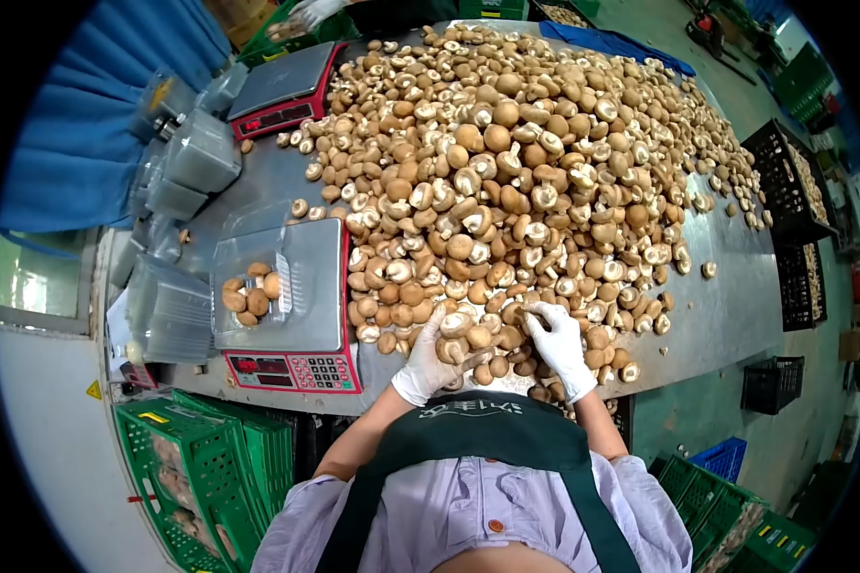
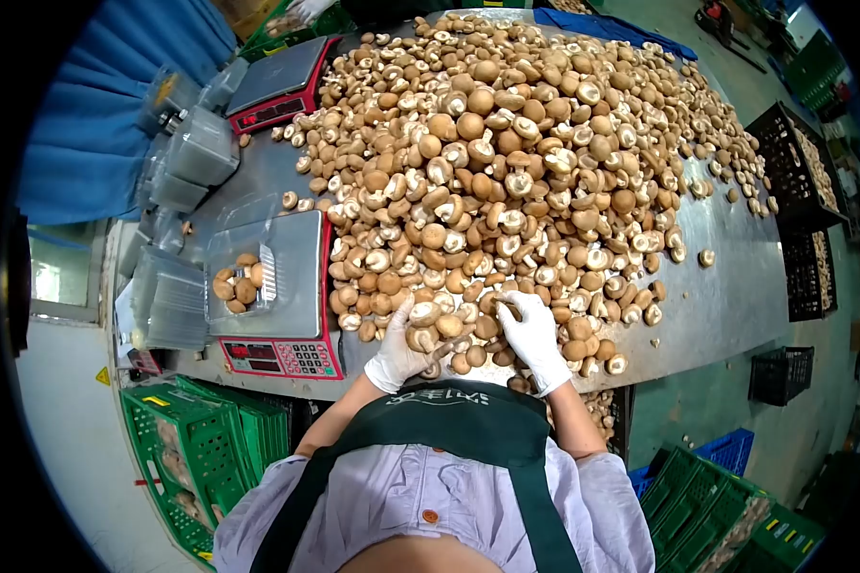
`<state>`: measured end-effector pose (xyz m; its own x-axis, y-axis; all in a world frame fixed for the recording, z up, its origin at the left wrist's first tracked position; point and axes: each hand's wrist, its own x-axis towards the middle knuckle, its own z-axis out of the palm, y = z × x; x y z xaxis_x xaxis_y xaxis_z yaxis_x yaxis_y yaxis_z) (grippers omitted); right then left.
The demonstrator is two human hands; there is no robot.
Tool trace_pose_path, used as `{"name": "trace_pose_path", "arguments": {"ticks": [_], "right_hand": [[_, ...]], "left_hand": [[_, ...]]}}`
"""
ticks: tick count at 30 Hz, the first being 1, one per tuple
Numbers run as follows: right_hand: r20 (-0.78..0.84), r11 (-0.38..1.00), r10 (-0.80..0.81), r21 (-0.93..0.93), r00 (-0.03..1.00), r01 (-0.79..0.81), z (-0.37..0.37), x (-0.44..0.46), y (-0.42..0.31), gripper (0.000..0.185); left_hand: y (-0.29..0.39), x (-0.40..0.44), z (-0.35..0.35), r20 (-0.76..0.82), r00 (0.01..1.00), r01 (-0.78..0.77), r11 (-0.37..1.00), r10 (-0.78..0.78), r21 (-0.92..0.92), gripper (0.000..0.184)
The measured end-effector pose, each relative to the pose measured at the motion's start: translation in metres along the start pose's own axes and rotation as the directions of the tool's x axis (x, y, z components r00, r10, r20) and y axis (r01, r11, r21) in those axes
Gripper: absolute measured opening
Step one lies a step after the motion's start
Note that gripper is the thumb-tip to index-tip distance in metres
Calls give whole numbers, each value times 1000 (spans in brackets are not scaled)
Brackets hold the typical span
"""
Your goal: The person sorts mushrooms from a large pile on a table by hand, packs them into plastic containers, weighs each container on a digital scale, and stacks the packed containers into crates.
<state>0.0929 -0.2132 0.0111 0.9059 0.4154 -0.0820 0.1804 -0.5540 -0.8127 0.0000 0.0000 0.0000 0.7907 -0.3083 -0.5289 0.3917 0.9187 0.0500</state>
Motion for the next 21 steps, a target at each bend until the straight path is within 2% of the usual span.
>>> {"name": "trace_pose_path", "arguments": {"ticks": [1, 2, 3, 5, 7, 9, 11, 13, 14, 15, 17, 18, 19, 20, 21], "right_hand": [[10, 998, -15, -62, 1000, 16, 0, 5, -4, 34], [22, 992, -29, -123, 999, 31, -1, 10, -10, 33], [97, 987, 9, -159, 995, 6, -1, 20, -27, 34], [265, 957, -113, -229, 958, 176, -20, 42, -49, 46], [355, 940, -296, -55, 887, 336, -49, 68, -83, 53], [185, 910, -377, -106, 907, 400, -76, 97, -129, 53], [-130, 809, -554, -318, 823, 494, -95, 123, -166, 49], [-290, 834, -551, -222, 782, 505, -109, 139, -197, 45], [-362, 804, -593, -215, 720, 554, -110, 146, -201, 41], [-376, 831, -543, -112, 751, 545, -106, 145, -204, 37], [-348, 781, -617, -163, 706, 603, -94, 131, -196, 33], [-307, 796, -601, -137, 739, 590, -80, 123, -178, 31], [-143, 841, -539, -156, 830, 519, -69, 114, -158, 33], [42, 895, -393, -210, 919, 392, -62, 98, -148, 35], [163, 862, -341, -340, 926, 377, -44, 95, -115, 37]], "left_hand": [[2, -1, 3, 154, 986, 102, 968, -68, -229, 73], [3, -2, 7, 314, 945, 231, 874, -96, -427, 71], [7, -10, 10, 301, 949, 216, 882, -90, -419, 71], [4, -13, 20, 117, 991, -54, 988, 71, -144, 69], [1, -13, 27, 90, 988, -118, 992, 122, -50, 66], [3, -10, 19, 134, 987, -82, 993, 93, -85, 64], [3, -11, 21, 125, 986, -98, 990, 110, -103, 64], [2, -10, 22, 84, 986, -134, 987, 142, -94, 64], [2, -12, 24, 70, 987, -137, 988, 142, -67, 64], [2, -13, 27, 61, 987, -143, 989, 145, -42, 63], [4, -15, 23, -84, 987, -136, 991, 136, 8, 60], [4, -16, 20, -125, 984, -127, 992, 129, 27, 57], [6, -13, 9, -102, 989, -111, 994, 111, 4, 56], [5, -13, 11, -126, 985, -117, 993, 120, 30, 56], [4, -14, 12, -155, 980, -120, 991, 127, 55, 55]]}}
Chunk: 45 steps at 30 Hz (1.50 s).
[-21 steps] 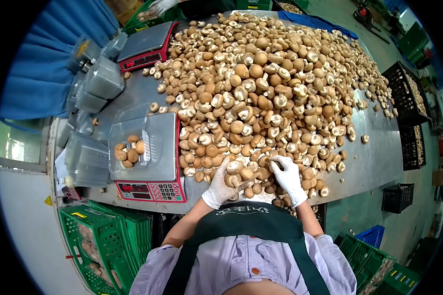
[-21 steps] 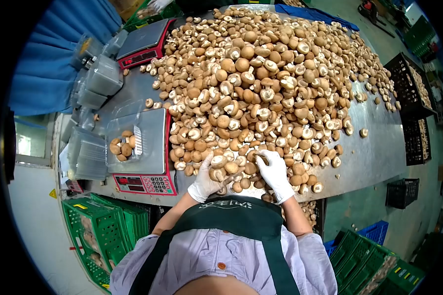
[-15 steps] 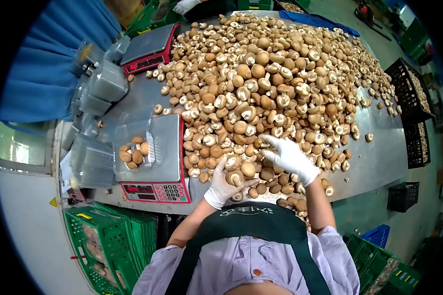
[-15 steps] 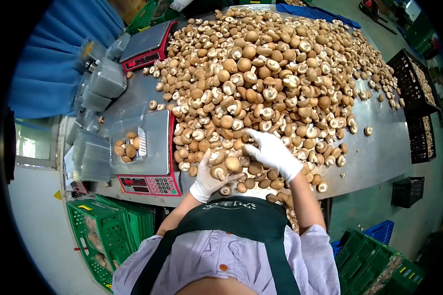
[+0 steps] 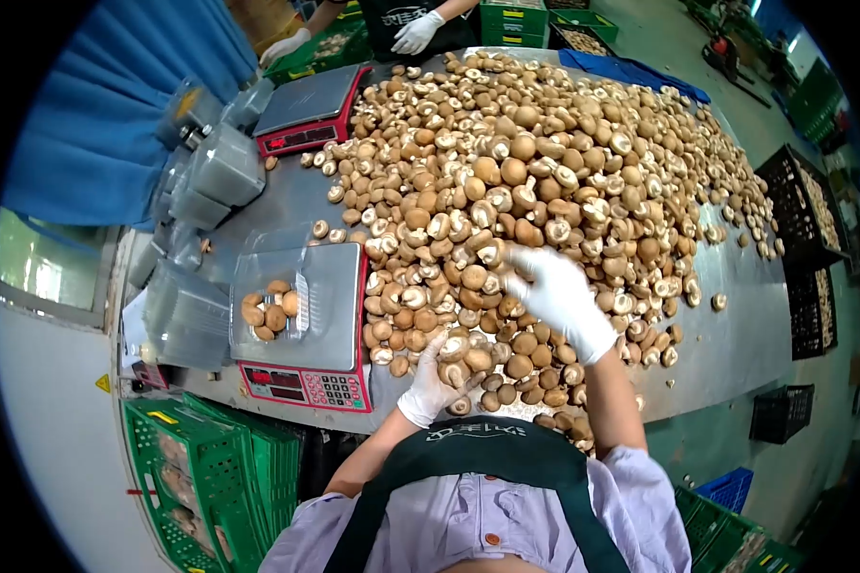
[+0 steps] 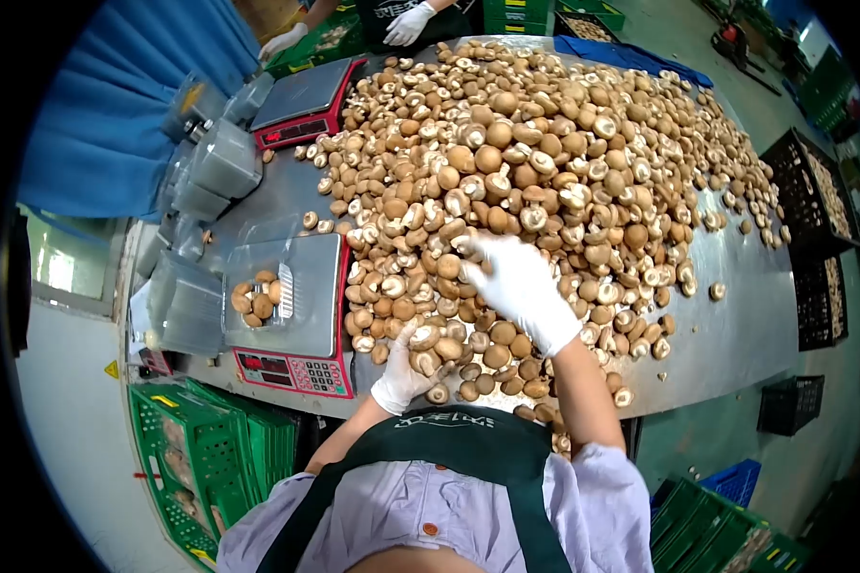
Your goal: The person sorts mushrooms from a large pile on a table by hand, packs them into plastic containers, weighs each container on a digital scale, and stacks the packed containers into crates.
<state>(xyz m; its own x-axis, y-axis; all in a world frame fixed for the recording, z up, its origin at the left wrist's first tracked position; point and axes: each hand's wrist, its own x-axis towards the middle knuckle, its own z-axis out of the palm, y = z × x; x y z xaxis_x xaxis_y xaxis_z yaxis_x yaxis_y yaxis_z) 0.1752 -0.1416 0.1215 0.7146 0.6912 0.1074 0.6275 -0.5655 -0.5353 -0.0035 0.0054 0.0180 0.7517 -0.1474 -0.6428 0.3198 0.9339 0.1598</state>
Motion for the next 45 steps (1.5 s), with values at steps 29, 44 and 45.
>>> {"name": "trace_pose_path", "arguments": {"ticks": [29, 44, 45], "right_hand": [[-192, 979, 100, -157, 976, -131, 142, -58, 48, 59], [168, 85, 298, 976, 940, -202, 83, -69, 62, 48], [218, -41, 391, 975, 894, -219, 79, -72, 55, 50]], "left_hand": [[-18, -6, -5, 524, 757, -653, 477, 390, 588, 48], [150, -111, -14, 86, -20, -566, -82, 996, 821, 23], [163, -116, -14, 227, -174, -321, -273, 958, 907, 28]]}}
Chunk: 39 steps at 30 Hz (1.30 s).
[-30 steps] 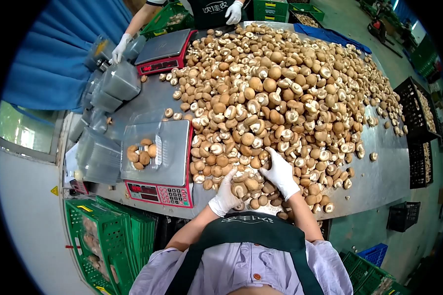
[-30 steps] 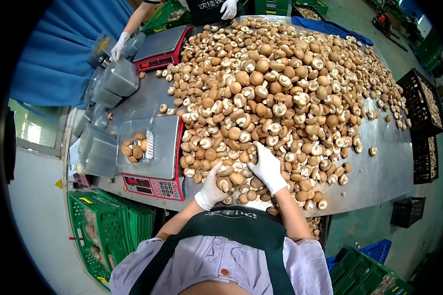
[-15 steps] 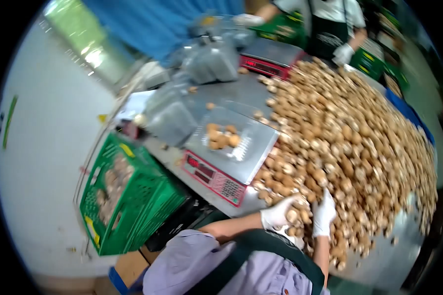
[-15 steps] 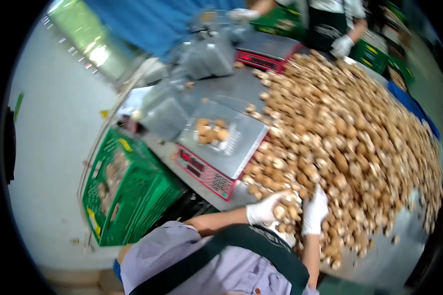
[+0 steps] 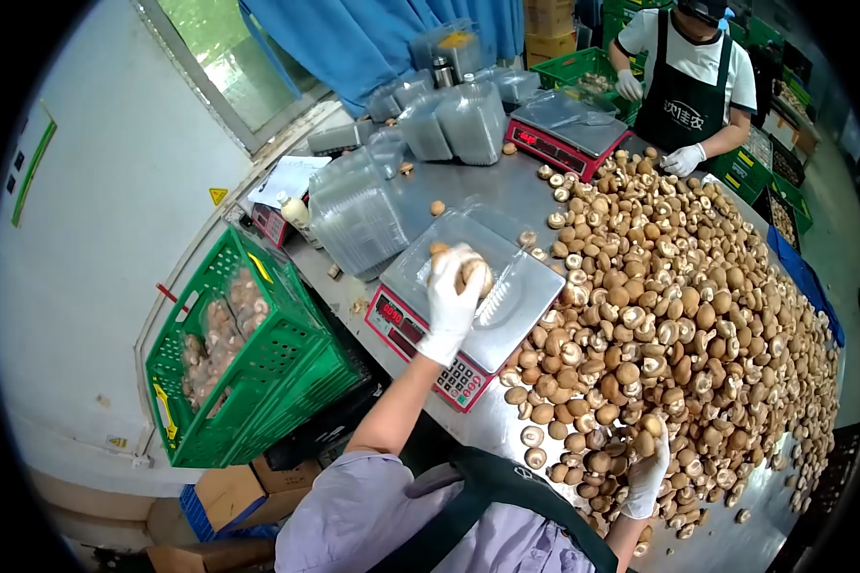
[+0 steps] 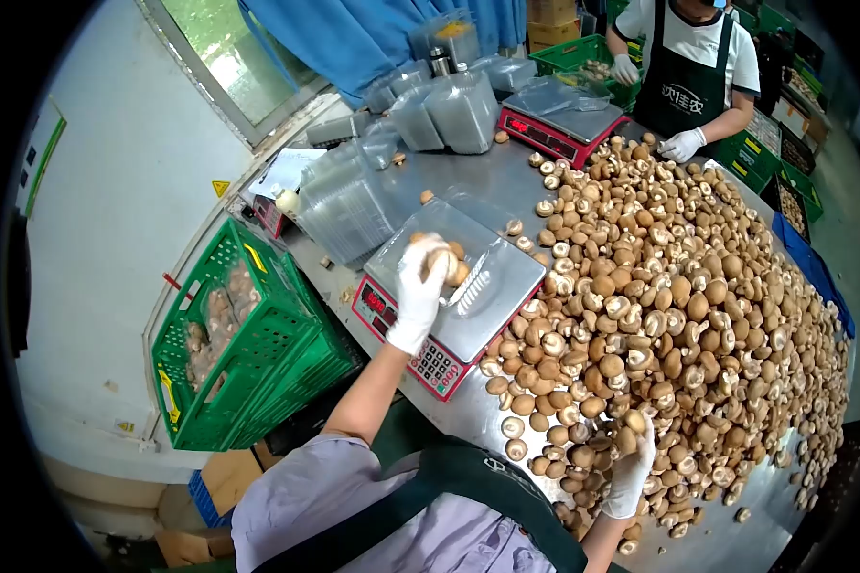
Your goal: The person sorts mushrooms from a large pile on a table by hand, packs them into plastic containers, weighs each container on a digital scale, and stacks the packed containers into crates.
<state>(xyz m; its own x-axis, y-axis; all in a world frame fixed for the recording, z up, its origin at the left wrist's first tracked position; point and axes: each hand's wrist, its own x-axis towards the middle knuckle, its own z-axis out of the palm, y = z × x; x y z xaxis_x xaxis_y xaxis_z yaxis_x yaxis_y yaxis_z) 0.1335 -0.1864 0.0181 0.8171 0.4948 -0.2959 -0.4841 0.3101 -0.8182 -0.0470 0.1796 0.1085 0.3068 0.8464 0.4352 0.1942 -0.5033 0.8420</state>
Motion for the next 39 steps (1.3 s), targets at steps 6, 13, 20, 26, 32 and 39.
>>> {"name": "trace_pose_path", "arguments": {"ticks": [6, 13, 20, 26, 32, 39], "right_hand": [[78, 903, 86, 416, 993, -111, -29, -8, 7, 43], [-77, 940, 124, 328, 989, -93, -30, -11, 13, 43], [-29, 1000, 9, 27, 1000, -8, -1, -47, -22, 58], [-129, 901, -135, -429, 982, 67, -41, -72, -31, 60], [-314, 741, -320, -671, 894, 30, -82, -126, -36, 54], [-689, 668, -588, -709, 423, -227, -144, -220, -49, 49]], "left_hand": [[-38, 29, -5, 409, 908, -394, 517, 91, 760, 53], [-43, 26, -12, 327, 910, -404, 721, 255, 563, 50], [-18, 11, -28, -96, 957, -242, 936, 274, 256, 22], [31, -76, 37, 306, 926, -223, 975, 220, -26, 22], [47, -183, 97, 847, 302, -477, 839, 438, -263, 39], [50, -202, 120, 847, 79, -523, 745, 526, -414, 35]]}}
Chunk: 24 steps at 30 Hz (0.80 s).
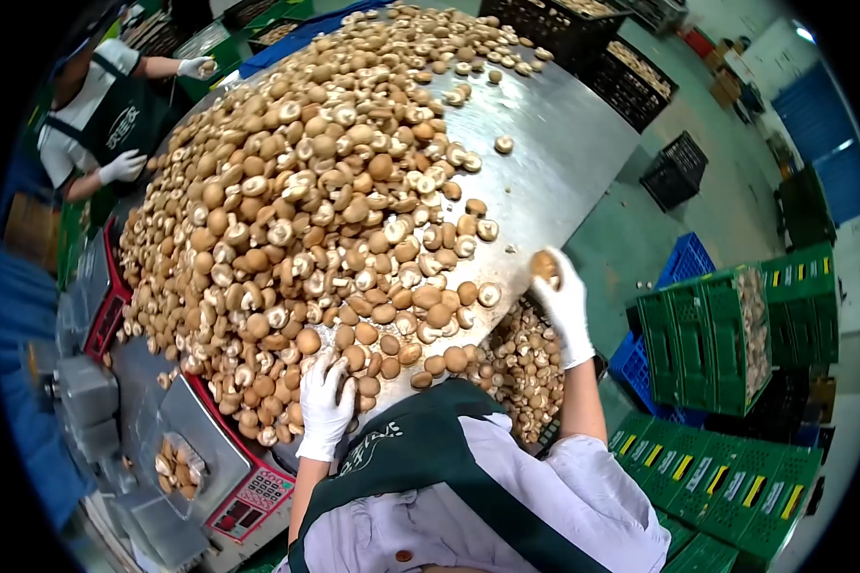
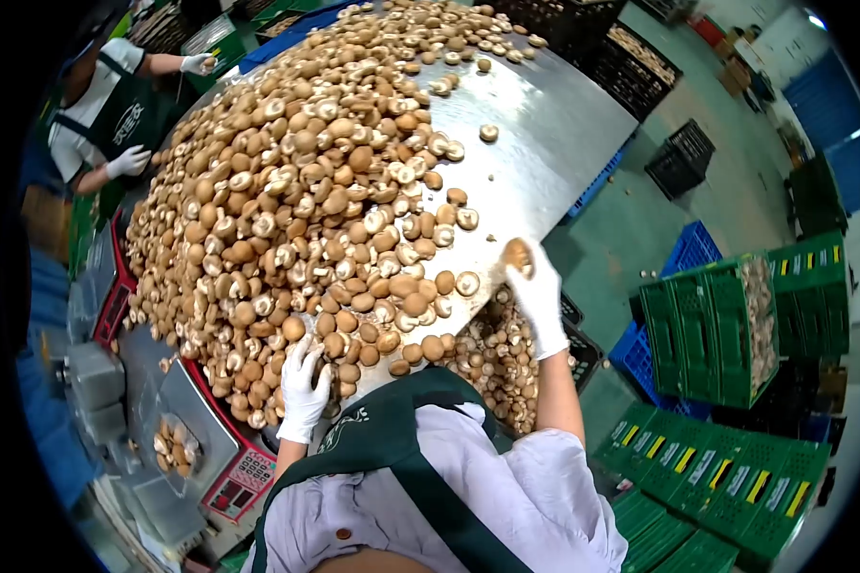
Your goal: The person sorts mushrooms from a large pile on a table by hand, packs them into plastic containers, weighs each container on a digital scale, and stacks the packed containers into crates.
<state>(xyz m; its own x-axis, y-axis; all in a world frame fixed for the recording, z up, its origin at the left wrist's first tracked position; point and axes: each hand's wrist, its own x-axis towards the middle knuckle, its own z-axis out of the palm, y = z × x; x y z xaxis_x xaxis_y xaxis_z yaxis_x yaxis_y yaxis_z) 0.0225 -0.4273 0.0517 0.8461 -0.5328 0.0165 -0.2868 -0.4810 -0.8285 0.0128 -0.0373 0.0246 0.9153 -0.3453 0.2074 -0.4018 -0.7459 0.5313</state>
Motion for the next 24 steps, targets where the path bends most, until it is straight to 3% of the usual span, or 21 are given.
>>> {"name": "trace_pose_path", "arguments": {"ticks": [2, 4, 6, 8, 9, 10, 13, 15, 16, 18, 24], "right_hand": [[-141, 997, 17, -72, 990, -27, -27, 6, 17, 49], [-303, 992, -90, -114, 949, 58, -43, 14, 46, 52], [-263, 941, 15, -323, 965, -103, -57, 20, 73, 58], [-208, 841, -113, -541, 972, -18, -60, 29, 127, 64], [-137, 791, -91, -612, 986, -12, -64, 28, 140, 70], [-133, 730, -246, -677, 960, 93, -61, 29, 164, 57], [-144, 778, -108, -628, 984, -7, -41, 28, 158, 55], [-98, 901, 35, -428, 995, -74, -27, 28, 134, 41], [-95, 944, -32, -331, 995, -2, -17, 22, 105, 26], [-16, 979, -98, -182, 995, 93, 4, 17, 86, 23], [278, 904, -314, -204, 908, 375, 60, -27, -9, 22]], "left_hand": [[-2, 1, -2, 4, 1000, 22, 1000, -22, 2, 35], [-3, 2, -5, 2, 1000, 14, 999, -14, 36, 35], [-7, -1, -7, 21, 999, 27, 999, -27, 22, 35], [-9, -2, -12, 1, 1000, 16, 999, -16, 38, 34], [-8, -3, -15, 4, 999, 36, 999, -36, 40, 34], [-8, -4, -18, 2, 998, 57, 998, -57, 42, 34], [-19, -20, -23, -21, 995, 95, 993, -93, 72, 34], [-24, -35, -27, -50, 991, 130, 989, -127, 67, 35], [-27, -41, -28, -66, 988, 143, 988, -139, 62, 36], [-32, -57, -29, -56, 987, 152, 985, -148, 80, 41], [-19, -72, -26, 142, 987, 41, 981, -69, 191, 56]]}}
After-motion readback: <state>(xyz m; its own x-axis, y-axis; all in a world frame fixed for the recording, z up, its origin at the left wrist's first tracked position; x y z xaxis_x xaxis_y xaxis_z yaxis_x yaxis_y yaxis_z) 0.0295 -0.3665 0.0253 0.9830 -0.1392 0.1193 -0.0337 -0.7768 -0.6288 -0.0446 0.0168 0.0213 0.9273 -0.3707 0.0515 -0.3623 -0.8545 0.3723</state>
